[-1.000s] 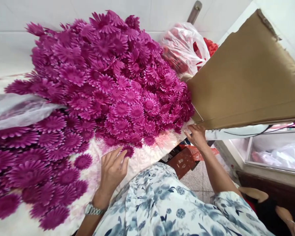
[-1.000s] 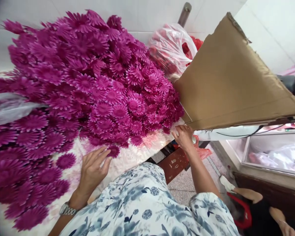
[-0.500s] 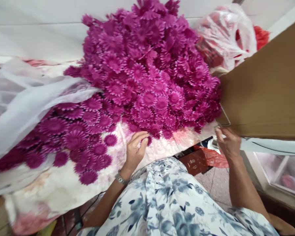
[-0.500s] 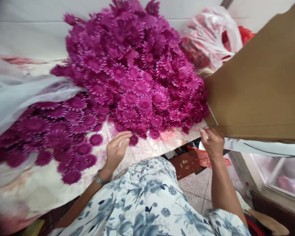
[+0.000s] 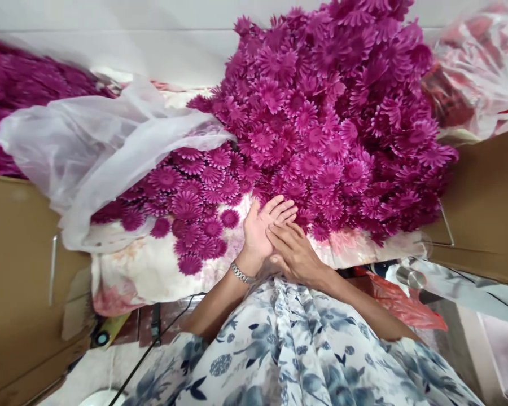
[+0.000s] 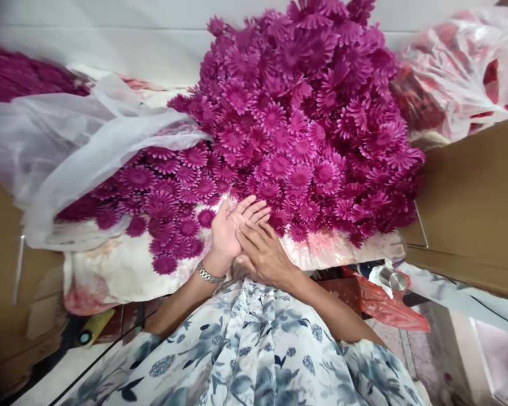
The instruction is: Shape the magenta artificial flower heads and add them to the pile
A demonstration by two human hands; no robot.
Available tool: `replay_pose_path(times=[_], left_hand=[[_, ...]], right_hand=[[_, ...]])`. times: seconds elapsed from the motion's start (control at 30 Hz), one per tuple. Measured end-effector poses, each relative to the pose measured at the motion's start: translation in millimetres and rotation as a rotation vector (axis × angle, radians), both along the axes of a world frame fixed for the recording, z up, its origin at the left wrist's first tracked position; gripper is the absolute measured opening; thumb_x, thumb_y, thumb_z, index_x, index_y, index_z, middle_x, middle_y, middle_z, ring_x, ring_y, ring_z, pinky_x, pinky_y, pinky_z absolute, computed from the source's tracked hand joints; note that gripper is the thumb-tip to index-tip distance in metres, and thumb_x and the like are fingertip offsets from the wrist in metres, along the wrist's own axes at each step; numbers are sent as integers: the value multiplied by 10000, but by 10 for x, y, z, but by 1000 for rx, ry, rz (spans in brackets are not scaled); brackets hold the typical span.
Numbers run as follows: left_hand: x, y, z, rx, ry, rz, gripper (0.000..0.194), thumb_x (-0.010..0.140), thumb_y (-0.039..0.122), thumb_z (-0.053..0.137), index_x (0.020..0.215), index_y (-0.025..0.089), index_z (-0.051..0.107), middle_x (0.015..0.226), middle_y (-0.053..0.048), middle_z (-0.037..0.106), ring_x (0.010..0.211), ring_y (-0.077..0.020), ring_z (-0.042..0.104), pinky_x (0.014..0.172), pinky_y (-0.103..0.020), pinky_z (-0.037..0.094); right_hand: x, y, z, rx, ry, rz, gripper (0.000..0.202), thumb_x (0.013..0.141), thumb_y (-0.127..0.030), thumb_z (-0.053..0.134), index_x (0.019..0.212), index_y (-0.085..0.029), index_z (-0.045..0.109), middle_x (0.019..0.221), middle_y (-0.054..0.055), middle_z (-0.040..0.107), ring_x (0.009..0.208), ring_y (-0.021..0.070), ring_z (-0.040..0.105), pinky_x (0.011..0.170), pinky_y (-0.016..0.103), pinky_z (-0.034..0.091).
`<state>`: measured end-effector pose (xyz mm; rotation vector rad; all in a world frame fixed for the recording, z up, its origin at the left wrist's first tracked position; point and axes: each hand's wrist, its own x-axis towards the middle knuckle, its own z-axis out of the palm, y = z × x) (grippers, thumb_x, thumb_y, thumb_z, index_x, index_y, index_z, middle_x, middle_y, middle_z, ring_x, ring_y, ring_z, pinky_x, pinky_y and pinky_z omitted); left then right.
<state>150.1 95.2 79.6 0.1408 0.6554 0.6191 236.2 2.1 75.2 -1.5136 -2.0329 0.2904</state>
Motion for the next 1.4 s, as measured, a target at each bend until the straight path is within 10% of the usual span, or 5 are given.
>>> replay_pose_path(times=[0.27, 0.43, 0.73, 1.03, 1.4], left_hand=[[-131, 42, 14, 109, 28, 113, 551, 882, 535, 286, 1020, 128, 632, 1012, -132, 693, 1042, -238, 619, 969, -408, 417], [-240, 198, 11, 168, 50, 220, 534, 880, 543, 270, 979, 173, 642, 1004, -101, 694, 1028, -228, 626, 955, -415, 422], [-434, 75, -135, 267, 323, 345, 264, 859, 317, 512, 662, 155, 581, 361, 68, 352, 355, -65, 373, 481, -216, 379], [-507, -90, -148, 263, 419, 284, 71, 732, 222, 585, 773, 166, 571, 507, 51, 518, 390, -49, 402, 467, -199, 362], [-277, -124, 57, -124, 148, -98, 404, 850, 456, 453, 889, 108, 654, 687, -86, 670, 594, -156, 620, 577, -271, 470]], right_hand=[[-81, 225, 102, -72, 157, -44, 445, 922, -380, 364, 1290, -152, 468, 1274, 162, 545, 1223, 249, 466, 1029, 483, 355], [-233, 160, 34, -174, 83, 197, 600, 921, -446, 331, 1392, -76, 295, 1405, 204, 401, 1355, 260, 296, 1090, 497, 285], [270, -7, -191, -142, -212, -144, 206, 879, -242, 486, 993, -159, 637, 808, 78, 628, 757, 194, 550, 711, 334, 435], [48, 18, -341, -62, -415, -115, 170, 836, -141, 520, 688, -170, 597, 668, 61, 569, 667, 183, 456, 622, 333, 279], [24, 90, 119, 169, -317, -89, 122, 868, -181, 504, 895, -188, 622, 795, 55, 655, 728, 173, 505, 661, 344, 324]])
